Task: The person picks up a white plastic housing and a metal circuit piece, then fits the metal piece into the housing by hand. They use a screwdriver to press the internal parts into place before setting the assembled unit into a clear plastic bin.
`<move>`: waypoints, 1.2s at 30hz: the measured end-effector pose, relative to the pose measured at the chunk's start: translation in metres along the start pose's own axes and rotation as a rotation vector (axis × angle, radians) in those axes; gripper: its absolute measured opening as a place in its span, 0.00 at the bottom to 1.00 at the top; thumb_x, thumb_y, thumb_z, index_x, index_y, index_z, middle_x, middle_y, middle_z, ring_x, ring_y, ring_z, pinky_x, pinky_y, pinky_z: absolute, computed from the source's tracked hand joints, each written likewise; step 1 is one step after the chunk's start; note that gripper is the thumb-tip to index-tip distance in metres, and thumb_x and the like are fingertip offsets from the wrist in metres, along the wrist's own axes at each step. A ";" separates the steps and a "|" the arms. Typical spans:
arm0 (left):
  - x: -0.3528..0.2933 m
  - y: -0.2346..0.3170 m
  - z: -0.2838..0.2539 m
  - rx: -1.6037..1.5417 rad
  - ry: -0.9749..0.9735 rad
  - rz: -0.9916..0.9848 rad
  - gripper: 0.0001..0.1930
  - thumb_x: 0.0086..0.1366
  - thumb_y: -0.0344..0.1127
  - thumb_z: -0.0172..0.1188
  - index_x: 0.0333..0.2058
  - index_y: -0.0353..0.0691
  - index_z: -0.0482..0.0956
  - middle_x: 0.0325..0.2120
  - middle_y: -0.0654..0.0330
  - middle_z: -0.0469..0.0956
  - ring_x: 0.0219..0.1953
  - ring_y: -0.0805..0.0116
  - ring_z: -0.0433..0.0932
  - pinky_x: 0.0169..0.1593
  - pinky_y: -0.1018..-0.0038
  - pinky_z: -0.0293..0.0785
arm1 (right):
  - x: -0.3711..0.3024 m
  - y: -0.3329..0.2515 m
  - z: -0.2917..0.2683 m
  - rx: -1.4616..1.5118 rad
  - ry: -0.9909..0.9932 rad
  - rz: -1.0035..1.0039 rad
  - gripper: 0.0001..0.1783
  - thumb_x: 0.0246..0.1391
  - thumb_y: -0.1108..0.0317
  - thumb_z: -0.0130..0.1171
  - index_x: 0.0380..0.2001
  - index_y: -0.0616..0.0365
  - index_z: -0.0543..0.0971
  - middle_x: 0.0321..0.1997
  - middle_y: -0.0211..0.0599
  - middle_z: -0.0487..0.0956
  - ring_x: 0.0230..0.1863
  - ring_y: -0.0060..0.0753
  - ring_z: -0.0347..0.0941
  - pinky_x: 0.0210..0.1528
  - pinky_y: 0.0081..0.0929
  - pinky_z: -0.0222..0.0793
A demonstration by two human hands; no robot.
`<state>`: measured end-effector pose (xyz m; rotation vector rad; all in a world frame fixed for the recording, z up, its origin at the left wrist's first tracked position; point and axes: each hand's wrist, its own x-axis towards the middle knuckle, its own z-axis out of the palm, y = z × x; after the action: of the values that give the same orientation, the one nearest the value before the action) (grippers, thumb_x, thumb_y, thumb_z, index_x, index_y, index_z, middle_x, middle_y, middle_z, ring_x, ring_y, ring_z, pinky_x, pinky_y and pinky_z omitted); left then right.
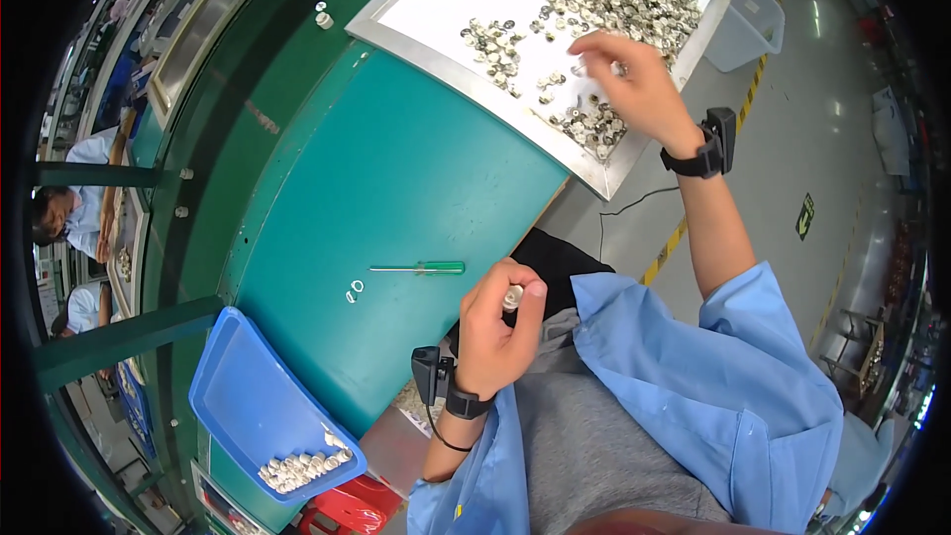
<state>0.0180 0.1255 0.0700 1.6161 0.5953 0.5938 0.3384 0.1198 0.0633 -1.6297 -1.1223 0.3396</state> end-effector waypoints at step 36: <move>-0.025 0.020 -0.019 -0.410 0.241 0.034 0.18 0.68 0.45 0.60 0.40 0.31 0.74 0.36 0.59 0.74 0.39 0.71 0.72 0.48 0.73 0.68 | -0.077 -0.115 0.081 0.437 -0.556 -0.548 0.09 0.48 0.73 0.69 0.36 0.58 0.84 0.42 0.41 0.81 0.39 0.34 0.77 0.42 0.32 0.65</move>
<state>-0.0125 0.1198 0.0910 1.1794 0.5784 0.8826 0.1855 0.1042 0.1080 -0.8099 -1.7136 0.6417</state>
